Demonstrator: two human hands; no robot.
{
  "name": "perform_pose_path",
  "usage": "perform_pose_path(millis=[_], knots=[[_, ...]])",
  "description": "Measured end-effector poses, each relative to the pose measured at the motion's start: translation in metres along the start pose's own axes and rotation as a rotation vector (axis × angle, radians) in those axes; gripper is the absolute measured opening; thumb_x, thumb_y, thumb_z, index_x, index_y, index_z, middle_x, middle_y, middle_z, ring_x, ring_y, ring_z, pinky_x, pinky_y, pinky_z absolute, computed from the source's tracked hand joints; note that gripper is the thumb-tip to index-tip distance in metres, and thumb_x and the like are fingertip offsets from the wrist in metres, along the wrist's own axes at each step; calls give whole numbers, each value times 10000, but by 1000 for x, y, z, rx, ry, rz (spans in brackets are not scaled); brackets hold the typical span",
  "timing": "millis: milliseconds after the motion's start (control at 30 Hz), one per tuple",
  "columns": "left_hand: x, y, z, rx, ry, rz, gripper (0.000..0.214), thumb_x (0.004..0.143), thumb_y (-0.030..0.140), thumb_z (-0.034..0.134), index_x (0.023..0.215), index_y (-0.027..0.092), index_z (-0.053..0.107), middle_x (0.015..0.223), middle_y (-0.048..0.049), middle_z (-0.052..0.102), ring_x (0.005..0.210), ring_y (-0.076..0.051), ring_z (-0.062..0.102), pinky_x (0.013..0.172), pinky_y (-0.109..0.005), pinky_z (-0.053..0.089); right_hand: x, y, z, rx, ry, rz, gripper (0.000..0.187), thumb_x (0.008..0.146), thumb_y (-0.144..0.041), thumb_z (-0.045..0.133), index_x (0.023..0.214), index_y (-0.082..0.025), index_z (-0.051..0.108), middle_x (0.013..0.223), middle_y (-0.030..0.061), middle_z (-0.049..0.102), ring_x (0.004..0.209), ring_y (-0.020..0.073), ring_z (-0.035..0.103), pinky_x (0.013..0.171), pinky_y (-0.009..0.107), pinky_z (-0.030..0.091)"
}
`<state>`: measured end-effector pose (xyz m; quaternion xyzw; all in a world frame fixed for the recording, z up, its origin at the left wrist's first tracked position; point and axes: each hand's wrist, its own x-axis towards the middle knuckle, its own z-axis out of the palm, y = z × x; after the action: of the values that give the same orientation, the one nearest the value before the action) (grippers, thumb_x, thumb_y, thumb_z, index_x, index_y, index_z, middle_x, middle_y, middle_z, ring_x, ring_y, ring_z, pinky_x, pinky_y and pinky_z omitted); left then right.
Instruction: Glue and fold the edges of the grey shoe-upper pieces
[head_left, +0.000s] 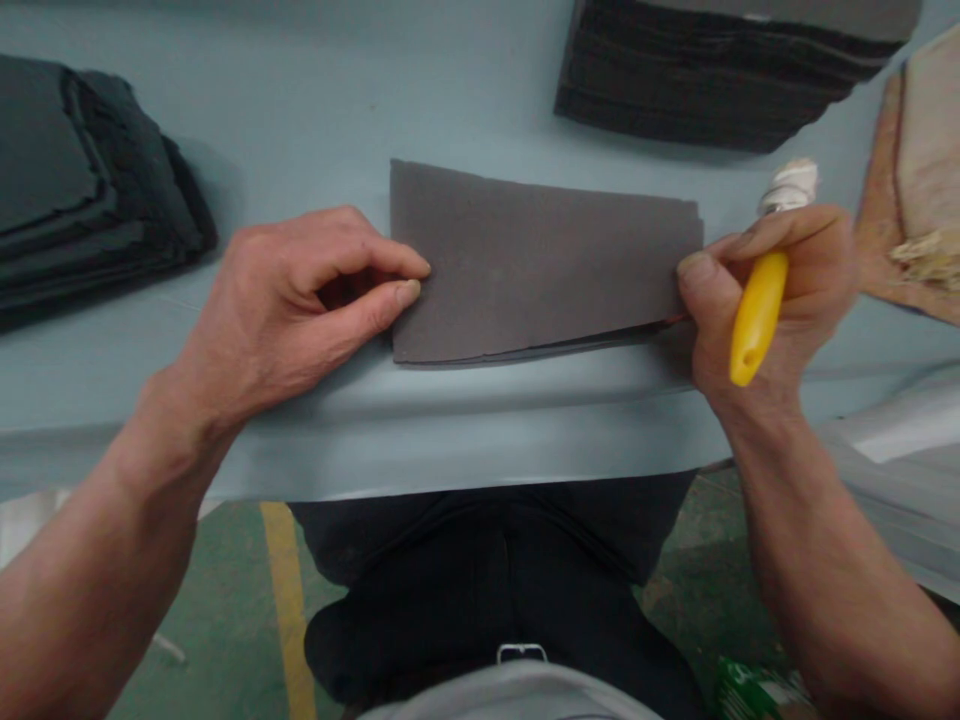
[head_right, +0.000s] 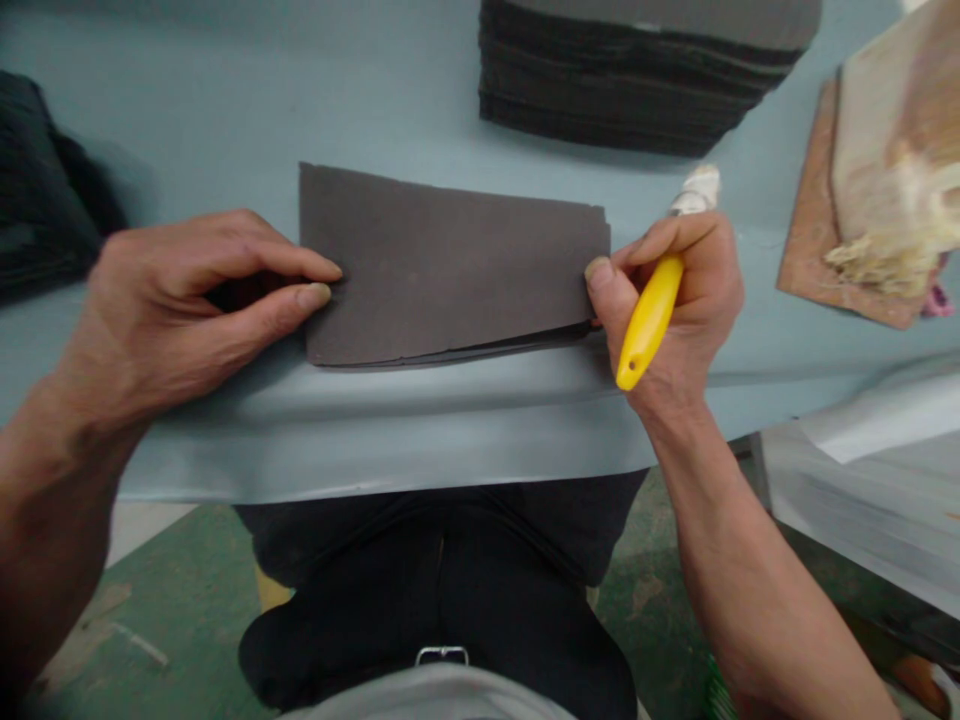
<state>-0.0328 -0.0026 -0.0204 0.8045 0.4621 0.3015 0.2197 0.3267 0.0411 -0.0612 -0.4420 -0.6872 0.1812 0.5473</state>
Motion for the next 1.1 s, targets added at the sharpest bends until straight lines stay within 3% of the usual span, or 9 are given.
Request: perform_pose_path(millis=[233,500,667,1100], knots=[[1,1,0,21,-8,12,190,1077,343,677,1150,222,805,966,5,761,826,-104,675,735,-249,460,-1,3,-1,-25,2,-17,487,853,-670,846,907,-265,582,685,-95,609,490,57,499,453,224,396],[-1,1,1,35,-1,31,189,1082,302,663,1171,213,804,977,-11,767,847,-115,682,771,-268,478,-2,5,-2,-2,-19,-23,467,879,-643,844,930,-263,578,695,-88,598,482,53,469,440,223,360],[-2,3,2,32,23,20,186,1089,277,640,1158,225,805,968,-10,775,835,-112,687,754,-268,487,-3,5,-1,-40,0,-8,525,846,-713,837,909,-264,572,691,-87,568,512,64,467,475,237,376],[-2,4,3,11,41,5,186,1080,292,655,1147,222,814,946,-5,774,812,-117,687,733,-280,483,-2,-2,0,-20,-32,-7,485,889,-665,833,918,-259,569,715,-82,618,497,46,475,462,217,362]])
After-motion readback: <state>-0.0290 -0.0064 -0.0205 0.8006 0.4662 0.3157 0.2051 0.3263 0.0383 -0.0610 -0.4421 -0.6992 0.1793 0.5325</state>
